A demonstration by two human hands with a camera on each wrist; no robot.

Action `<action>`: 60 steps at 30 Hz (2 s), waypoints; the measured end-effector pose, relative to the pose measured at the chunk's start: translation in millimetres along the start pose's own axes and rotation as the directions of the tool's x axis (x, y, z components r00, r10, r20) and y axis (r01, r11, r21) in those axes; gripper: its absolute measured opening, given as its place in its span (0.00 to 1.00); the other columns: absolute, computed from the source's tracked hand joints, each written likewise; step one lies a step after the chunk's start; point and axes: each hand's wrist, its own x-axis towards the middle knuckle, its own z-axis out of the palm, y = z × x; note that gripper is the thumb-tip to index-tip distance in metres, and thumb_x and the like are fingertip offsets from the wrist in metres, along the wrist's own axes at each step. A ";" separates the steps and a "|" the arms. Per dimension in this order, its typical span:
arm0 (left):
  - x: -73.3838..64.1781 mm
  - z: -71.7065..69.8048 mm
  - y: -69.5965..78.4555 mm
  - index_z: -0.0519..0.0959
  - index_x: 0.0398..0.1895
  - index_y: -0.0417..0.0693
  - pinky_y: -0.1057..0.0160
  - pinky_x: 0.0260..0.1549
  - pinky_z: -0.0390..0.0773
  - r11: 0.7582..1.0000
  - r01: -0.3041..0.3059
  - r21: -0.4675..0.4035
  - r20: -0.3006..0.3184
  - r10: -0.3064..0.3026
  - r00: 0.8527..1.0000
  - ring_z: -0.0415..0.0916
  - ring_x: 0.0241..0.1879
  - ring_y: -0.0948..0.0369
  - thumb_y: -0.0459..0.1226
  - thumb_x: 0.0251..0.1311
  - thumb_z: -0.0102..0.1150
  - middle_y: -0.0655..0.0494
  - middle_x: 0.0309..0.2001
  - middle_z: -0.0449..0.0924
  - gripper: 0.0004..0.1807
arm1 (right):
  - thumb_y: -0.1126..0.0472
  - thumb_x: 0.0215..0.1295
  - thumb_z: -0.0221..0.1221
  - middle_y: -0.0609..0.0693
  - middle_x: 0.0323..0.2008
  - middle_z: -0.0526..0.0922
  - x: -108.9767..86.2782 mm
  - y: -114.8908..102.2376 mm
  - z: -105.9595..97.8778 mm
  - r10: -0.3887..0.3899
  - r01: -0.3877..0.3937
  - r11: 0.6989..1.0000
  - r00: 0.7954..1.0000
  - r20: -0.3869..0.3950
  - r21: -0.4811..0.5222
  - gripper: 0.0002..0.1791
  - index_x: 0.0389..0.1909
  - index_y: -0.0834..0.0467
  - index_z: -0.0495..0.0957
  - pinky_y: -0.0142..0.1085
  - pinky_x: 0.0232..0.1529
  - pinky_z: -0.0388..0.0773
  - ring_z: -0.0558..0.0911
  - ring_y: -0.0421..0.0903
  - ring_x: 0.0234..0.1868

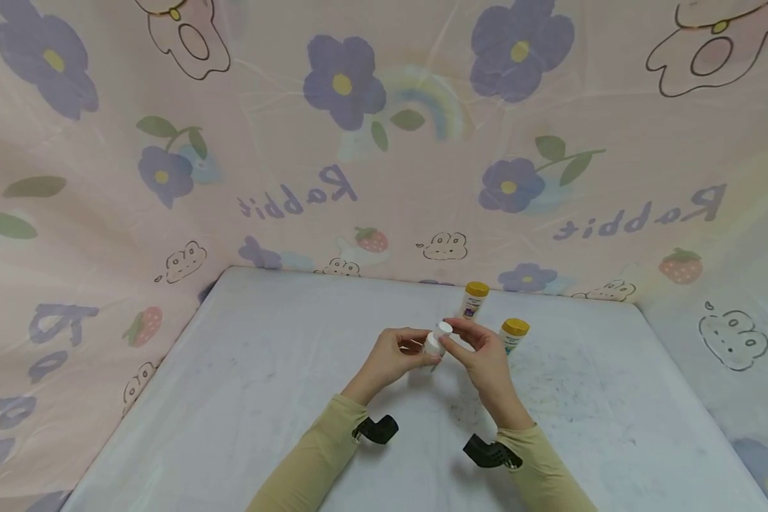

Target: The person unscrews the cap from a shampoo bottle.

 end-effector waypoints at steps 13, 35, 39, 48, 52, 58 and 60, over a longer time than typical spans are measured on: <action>1.2 -0.6 -1.4 0.83 0.46 0.50 0.63 0.38 0.80 0.999 0.028 -0.025 -0.002 -0.028 1.000 0.79 0.38 0.61 0.39 0.48 0.75 0.61 0.40 0.83 0.20 | 0.60 0.59 0.67 0.53 0.54 0.79 0.4 -3.1 -4.1 -0.013 0.005 0.997 0.995 0.103 0.074 0.25 0.56 0.64 0.76 0.32 0.53 0.74 0.73 0.44 0.59; 0.1 1.1 -1.4 0.83 0.46 0.48 0.63 0.40 0.80 0.998 0.029 -0.047 -0.013 -0.029 0.999 0.79 0.39 0.62 0.38 0.47 0.75 0.59 0.39 0.82 0.21 | 0.63 0.54 0.70 0.59 0.48 0.74 0.5 0.1 7.4 -0.033 0.035 0.996 0.999 -0.034 0.082 0.25 0.50 0.65 0.71 0.49 0.64 0.61 0.73 0.49 0.53; -0.2 1.6 -0.8 0.83 0.46 0.47 0.64 0.39 0.80 0.999 0.021 -0.048 -0.017 -0.022 1.000 0.79 0.39 0.61 0.37 0.46 0.75 0.58 0.39 0.82 0.21 | 0.64 0.55 0.70 0.58 0.46 0.74 1.0 0.8 8.2 -0.027 0.030 0.996 0.999 -0.042 0.089 0.24 0.49 0.66 0.71 0.48 0.64 0.61 0.73 0.49 0.52; 0.1 1.0 -2.3 0.83 0.46 0.47 0.63 0.40 0.80 0.997 0.035 -0.064 -0.017 -0.036 0.999 0.79 0.40 0.58 0.35 0.46 0.75 0.57 0.39 0.83 0.20 | 0.61 0.54 0.71 0.55 0.42 0.77 1.4 1.6 8.2 -0.009 0.011 0.998 0.999 -0.041 0.065 0.23 0.46 0.66 0.73 0.41 0.57 0.70 0.75 0.48 0.52; -0.9 -0.5 -1.2 0.83 0.46 0.48 0.64 0.39 0.81 0.997 0.024 -0.076 -0.012 -0.025 1.000 0.80 0.39 0.59 0.36 0.46 0.76 0.58 0.39 0.83 0.21 | 0.58 0.54 0.71 0.53 0.45 0.79 1.7 3.0 5.9 -0.013 0.013 0.999 1.000 -0.006 0.042 0.23 0.47 0.64 0.76 0.38 0.53 0.73 0.75 0.46 0.53; -0.6 -1.7 -2.6 0.83 0.46 0.48 0.63 0.39 0.80 0.998 0.023 -0.066 -0.008 -0.023 1.000 0.80 0.39 0.59 0.37 0.46 0.76 0.58 0.39 0.83 0.21 | 0.57 0.55 0.70 0.58 0.52 0.79 2.0 5.0 0.3 -0.034 0.032 0.999 0.997 0.064 0.039 0.25 0.52 0.63 0.77 0.38 0.55 0.72 0.73 0.48 0.58; -0.4 -2.1 -2.9 0.83 0.46 0.48 0.63 0.39 0.80 0.998 0.024 -0.066 -0.010 -0.025 1.000 0.80 0.39 0.59 0.37 0.46 0.76 0.58 0.39 0.83 0.21 | 0.58 0.57 0.69 0.60 0.54 0.77 1.8 4.8 -1.1 -0.044 0.040 0.998 0.996 0.084 0.053 0.25 0.53 0.64 0.77 0.36 0.55 0.72 0.71 0.51 0.60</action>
